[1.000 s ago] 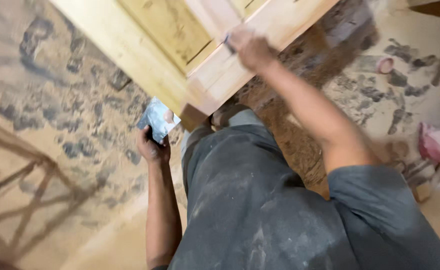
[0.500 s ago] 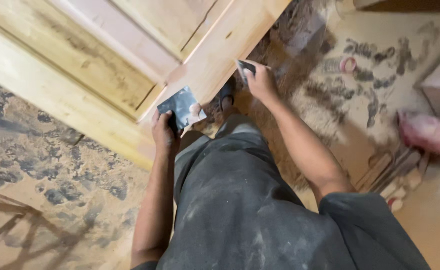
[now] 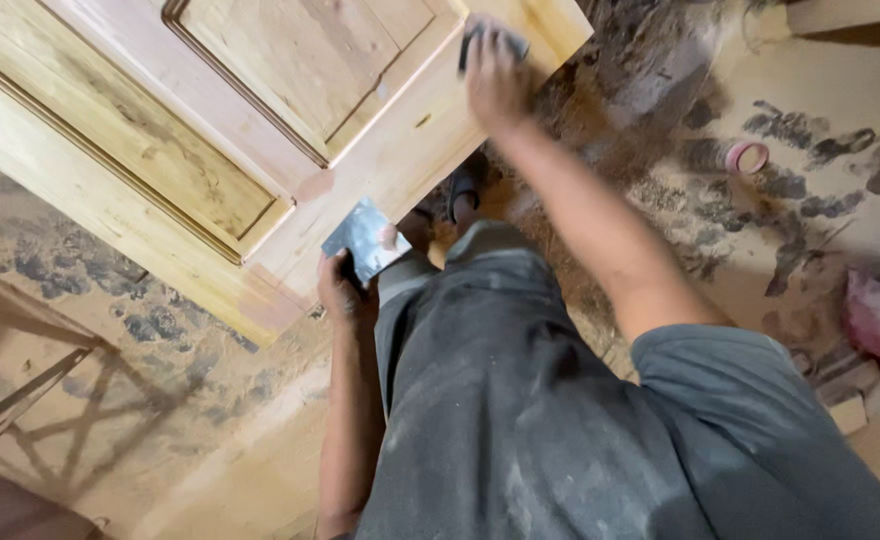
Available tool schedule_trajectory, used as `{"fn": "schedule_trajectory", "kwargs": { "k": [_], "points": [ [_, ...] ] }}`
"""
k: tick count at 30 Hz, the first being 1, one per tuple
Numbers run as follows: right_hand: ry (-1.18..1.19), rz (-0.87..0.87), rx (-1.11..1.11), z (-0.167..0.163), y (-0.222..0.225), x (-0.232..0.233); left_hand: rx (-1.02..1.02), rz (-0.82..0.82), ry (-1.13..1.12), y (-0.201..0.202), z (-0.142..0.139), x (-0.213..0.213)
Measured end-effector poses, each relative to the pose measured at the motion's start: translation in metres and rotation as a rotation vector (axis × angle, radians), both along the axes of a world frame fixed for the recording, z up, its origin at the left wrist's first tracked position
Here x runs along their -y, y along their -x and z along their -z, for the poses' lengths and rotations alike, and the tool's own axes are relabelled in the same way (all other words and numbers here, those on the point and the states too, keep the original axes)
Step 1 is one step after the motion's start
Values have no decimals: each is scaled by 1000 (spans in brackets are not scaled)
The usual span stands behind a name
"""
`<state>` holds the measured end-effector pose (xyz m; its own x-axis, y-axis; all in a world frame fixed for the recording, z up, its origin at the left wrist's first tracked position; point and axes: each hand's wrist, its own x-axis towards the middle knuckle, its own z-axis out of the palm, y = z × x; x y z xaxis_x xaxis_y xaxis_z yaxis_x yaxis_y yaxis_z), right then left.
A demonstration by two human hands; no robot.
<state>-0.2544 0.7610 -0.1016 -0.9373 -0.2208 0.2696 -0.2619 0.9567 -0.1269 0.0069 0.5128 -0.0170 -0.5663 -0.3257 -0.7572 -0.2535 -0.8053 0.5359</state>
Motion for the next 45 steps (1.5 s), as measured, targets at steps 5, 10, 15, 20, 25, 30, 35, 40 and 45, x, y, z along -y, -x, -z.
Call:
{"fn": "schedule_trajectory", "kwargs": {
  "k": [5, 10, 15, 20, 25, 30, 35, 40, 45],
  "points": [
    [5, -77, 440, -1, -7, -5, -51, -17, -16, -2, 14, 32],
    [-28, -28, 111, -15, -5, -6, -68, 20, -41, 8, 32, 49],
    [-52, -258, 468, -24, -16, 23, -166, 35, -92, 21, 40, 66],
    [-72, -56, 191, -17, -14, 42, -170, 32, -87, 16, 44, 90],
    [-201, -222, -42, -22, -20, 43, -142, 25, -108, 9, 44, 105],
    [4, -83, 202, -38, -20, 40, -86, 32, -99, 10, 39, 109],
    [-75, -271, 227, -45, -17, 36, -129, 71, -77, 13, 29, 103],
    [-144, -398, 553, -50, 9, 8, -4, 29, -69, 29, 19, 84],
    [-138, -721, 190, -34, 32, -20, -60, 9, -29, 34, 12, 57]
  ]
}}
